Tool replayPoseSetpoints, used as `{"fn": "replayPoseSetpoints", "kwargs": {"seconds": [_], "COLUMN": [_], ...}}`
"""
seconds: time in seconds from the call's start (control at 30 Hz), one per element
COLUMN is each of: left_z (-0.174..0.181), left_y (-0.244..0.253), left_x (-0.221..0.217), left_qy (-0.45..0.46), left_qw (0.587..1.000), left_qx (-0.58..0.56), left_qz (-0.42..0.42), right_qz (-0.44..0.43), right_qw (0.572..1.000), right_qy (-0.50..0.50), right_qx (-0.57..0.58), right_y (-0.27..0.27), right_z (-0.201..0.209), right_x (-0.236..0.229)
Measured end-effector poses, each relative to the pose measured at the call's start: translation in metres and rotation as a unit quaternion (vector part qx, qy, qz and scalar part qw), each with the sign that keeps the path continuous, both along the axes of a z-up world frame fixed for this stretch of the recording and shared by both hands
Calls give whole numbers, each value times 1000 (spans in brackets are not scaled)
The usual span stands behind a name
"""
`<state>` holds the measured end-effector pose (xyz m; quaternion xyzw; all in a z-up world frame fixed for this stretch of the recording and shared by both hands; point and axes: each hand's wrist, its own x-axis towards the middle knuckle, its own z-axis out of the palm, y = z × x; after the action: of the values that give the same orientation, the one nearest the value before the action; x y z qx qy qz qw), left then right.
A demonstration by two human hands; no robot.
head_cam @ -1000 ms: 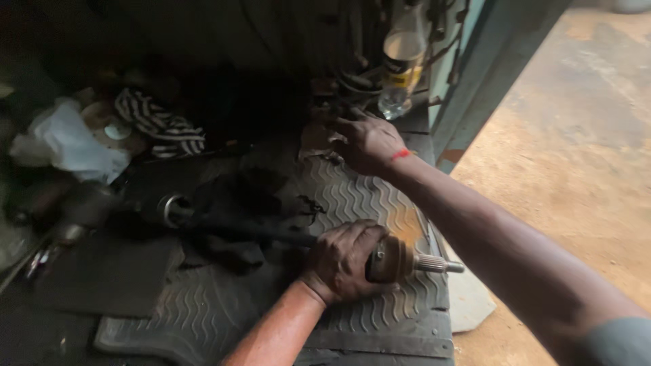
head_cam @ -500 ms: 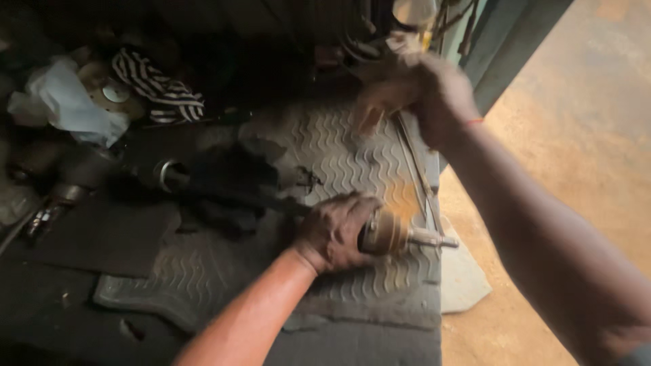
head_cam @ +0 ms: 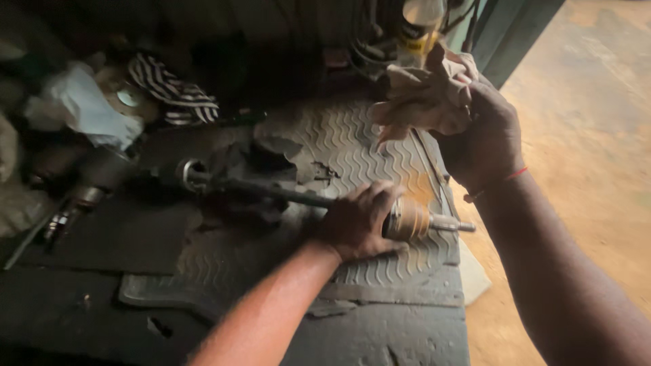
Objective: The person uses a metal file to scrape and clean a cylindrical mechanical part, likely a driveshaft or axle component, resting on a rubber mat. They repeatedly wipe the part with a cloth to remove debris and inspect the surface.
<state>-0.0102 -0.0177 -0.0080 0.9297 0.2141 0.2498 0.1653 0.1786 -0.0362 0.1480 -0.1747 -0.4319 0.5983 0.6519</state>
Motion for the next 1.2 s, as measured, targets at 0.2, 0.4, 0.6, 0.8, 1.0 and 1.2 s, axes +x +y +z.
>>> {"fn": "replayPoseSetpoints", "kwargs": {"seconds": [0.2,0.4,0.6,0.8,1.0,1.2], "left_z": [13,12,13,9,8,30], "left_y": [19,30,28,18,26,31], "left_x": [13,17,11,10,17,17], "left_qy": [74,103,58,7,54,88], "left_qw": [993,988,985,995,991,985], "left_qx": [-89,-116,-161,-87,-120,-144], "left_qz": [1,-10,-28,-50,-18,-30], "right_qz": [-382,-434,-454,-378,-411,-349], "right_qw": [879,574,532,420,532,490], "right_qy": [-284,-687,-698,-822,-740,-796], "right_qx": [-10,94,154,70,17,-58], "right_y": [-82,-112,-89,-54,-128,-122], "right_z": [-47,-139,-147,-177,-142,-125], "right_x": [11,-32,-21,-5,-46,-47]}}
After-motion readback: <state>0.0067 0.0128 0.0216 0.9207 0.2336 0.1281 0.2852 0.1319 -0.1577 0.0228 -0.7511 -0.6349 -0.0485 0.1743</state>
